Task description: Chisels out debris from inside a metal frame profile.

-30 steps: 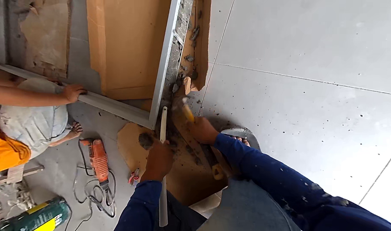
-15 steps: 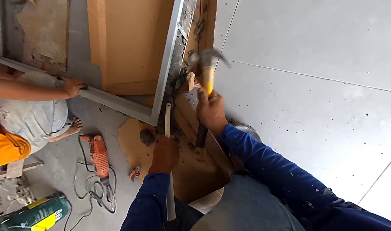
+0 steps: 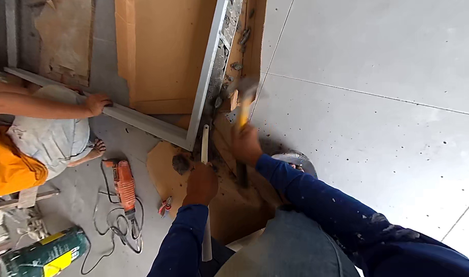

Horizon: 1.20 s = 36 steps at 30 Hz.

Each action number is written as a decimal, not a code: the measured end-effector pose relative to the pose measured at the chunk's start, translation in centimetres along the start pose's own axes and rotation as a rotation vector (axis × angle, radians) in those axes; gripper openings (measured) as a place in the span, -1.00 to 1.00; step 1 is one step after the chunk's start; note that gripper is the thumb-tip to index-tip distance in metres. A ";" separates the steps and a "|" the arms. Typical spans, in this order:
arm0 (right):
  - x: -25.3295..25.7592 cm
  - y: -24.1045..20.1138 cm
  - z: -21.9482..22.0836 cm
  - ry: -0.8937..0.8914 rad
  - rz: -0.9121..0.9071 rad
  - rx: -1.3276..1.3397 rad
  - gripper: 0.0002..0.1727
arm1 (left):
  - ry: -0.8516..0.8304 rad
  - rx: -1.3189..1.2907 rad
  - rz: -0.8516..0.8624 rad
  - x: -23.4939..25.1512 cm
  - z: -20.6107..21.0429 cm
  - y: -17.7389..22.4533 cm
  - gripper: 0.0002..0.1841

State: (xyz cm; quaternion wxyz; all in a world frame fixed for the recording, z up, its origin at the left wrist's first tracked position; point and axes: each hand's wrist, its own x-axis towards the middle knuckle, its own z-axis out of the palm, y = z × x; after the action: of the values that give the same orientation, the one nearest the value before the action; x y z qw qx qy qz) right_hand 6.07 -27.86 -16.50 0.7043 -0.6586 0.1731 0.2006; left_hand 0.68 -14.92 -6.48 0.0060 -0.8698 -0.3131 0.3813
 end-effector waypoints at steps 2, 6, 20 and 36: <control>0.1 -0.7 0.1 -0.379 0.184 -0.272 -0.50 | -0.018 0.044 0.008 0.4 -0.5 0.5 -0.50; 0.0 -2.4 -1.7 -0.110 0.056 -0.069 -0.48 | -0.045 0.081 0.003 0.7 -0.6 0.3 -0.49; -0.1 -2.3 -1.1 0.275 -0.166 0.163 -0.54 | -0.018 0.081 0.021 1.2 -0.2 -1.2 -0.48; -3.0 0.5 -1.5 -0.289 0.179 -0.211 -0.50 | -0.021 0.219 0.178 17.2 2.0 -17.5 -0.47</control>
State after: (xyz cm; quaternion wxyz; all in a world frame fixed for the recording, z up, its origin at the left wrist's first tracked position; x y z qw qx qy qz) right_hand 3.29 -29.54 -15.56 0.6283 -0.6750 0.1058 0.3719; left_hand -1.29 8.16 -14.84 0.0637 -0.8842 -0.1911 0.4215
